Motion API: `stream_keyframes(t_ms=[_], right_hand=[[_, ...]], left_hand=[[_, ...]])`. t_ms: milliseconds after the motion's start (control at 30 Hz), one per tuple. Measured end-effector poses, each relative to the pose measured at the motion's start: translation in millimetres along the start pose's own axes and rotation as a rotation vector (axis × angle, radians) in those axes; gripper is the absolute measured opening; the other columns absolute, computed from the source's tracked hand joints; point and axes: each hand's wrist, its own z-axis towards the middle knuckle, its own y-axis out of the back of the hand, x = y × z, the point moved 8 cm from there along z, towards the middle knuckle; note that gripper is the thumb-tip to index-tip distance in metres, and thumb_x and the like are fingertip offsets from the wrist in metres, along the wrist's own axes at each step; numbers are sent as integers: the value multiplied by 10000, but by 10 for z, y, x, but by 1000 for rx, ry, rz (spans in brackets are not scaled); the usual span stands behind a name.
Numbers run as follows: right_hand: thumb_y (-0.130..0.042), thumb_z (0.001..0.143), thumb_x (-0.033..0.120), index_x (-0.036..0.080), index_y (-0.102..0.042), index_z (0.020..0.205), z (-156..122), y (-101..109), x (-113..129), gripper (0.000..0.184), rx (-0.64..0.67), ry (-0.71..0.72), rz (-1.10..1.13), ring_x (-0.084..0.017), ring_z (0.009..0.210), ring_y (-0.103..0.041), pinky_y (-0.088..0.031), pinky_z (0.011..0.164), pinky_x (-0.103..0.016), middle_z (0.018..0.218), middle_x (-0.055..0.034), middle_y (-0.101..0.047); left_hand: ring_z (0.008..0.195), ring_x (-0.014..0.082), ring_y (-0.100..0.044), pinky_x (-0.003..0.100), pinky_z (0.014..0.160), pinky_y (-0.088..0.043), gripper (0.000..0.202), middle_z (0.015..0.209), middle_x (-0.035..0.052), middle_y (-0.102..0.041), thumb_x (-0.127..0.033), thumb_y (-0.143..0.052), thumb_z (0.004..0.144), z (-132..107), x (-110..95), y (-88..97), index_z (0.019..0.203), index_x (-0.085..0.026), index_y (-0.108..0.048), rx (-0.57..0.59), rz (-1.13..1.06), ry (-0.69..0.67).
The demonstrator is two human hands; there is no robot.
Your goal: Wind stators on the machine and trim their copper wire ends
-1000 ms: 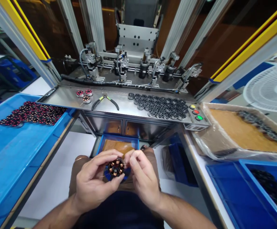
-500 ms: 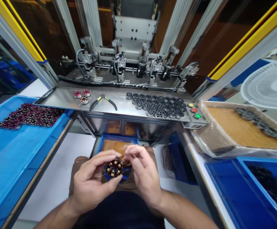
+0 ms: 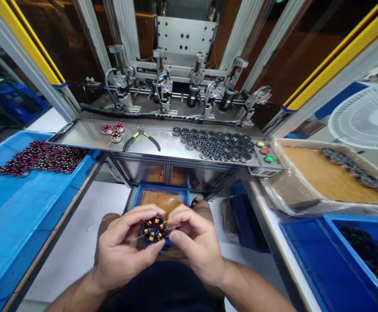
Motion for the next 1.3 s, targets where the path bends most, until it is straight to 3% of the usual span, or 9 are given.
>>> stream_keyframes(t_ms=[100, 233, 300, 500, 667, 800, 967, 1167, 1300], right_hand=[[-665, 858, 188, 176, -658, 758, 13, 24, 118, 101, -24, 88, -133, -126, 694, -579, -461, 671, -269, 724, -12, -621], [-646, 849, 127, 170, -656, 772, -13, 24, 254, 88, -16, 180, -237, -125, 694, -583, -467, 664, -266, 717, -10, -613], [-646, 832, 101, 167, -662, 827, -26, 2, 298, 69, 33, 222, -262, -134, 721, -593, -476, 672, -273, 750, -20, -620], [-647, 798, 39, 145, -658, 1045, -8, -46, 431, 269, 118, 403, -384, -172, 818, -605, -500, 718, -319, 878, -81, -647], [-611, 797, 1, 153, -688, 955, -42, -105, 530, 233, 74, 505, -405, -162, 687, -574, -492, 640, -336, 732, -53, -635], [-594, 783, -6, 172, -689, 1000, -114, -140, 556, 296, 9, 524, -353, -170, 676, -570, -497, 608, -343, 729, -55, -640], [-597, 800, 26, 167, -683, 1040, -168, -188, 570, 291, 21, 583, -343, -175, 673, -565, -504, 605, -356, 736, -64, -640], [-680, 827, 145, 197, -640, 1121, -43, -66, 645, 301, 118, 595, -428, -191, 744, -582, -513, 671, -390, 797, -59, -636], [-713, 842, 305, 228, -647, 1127, 98, -133, 766, 302, 316, 633, -516, -194, 833, -614, -531, 716, -389, 906, -72, -645]], left_hand=[[1069, 182, -651, 261, 965, -531, 567, 1110, 47, -703, 25, -726, 683, -2, -37, -19, 1186, -217, -624, 18, 44, -34], [1004, 166, -676, 226, 926, -538, 554, 1063, 41, -714, 29, -702, 671, 24, -92, -42, 1163, -215, -629, 1, 69, -54], [956, 158, -687, 217, 876, -557, 526, 1039, 36, -713, 17, -671, 681, 50, -91, -54, 1148, -222, -629, -2, 10, -19], [851, 157, -705, 228, 813, -576, 475, 956, 38, -726, -7, -630, 657, 109, -103, -69, 1085, -211, -663, 4, -141, 58], [853, 179, -708, 247, 793, -583, 460, 947, 59, -729, -12, -645, 653, 94, -137, -59, 1075, -195, -665, -5, -91, 27], [894, 194, -698, 272, 812, -582, 510, 986, 67, -723, -11, -677, 669, 50, -162, -45, 1140, -202, -637, -51, -5, -48], [918, 171, -695, 231, 844, -566, 513, 1000, 53, -722, -22, -700, 677, 50, -180, -66, 1152, -203, -636, -86, 45, -66], [836, 159, -715, 216, 789, -577, 394, 941, 34, -747, -106, -711, 699, 116, -139, -106, 1068, -239, -691, -17, -174, 144], [755, 155, -710, 197, 698, -571, 334, 892, 44, -755, -218, -756, 711, 87, -52, -195, 1041, -244, -716, 68, -340, 309]])
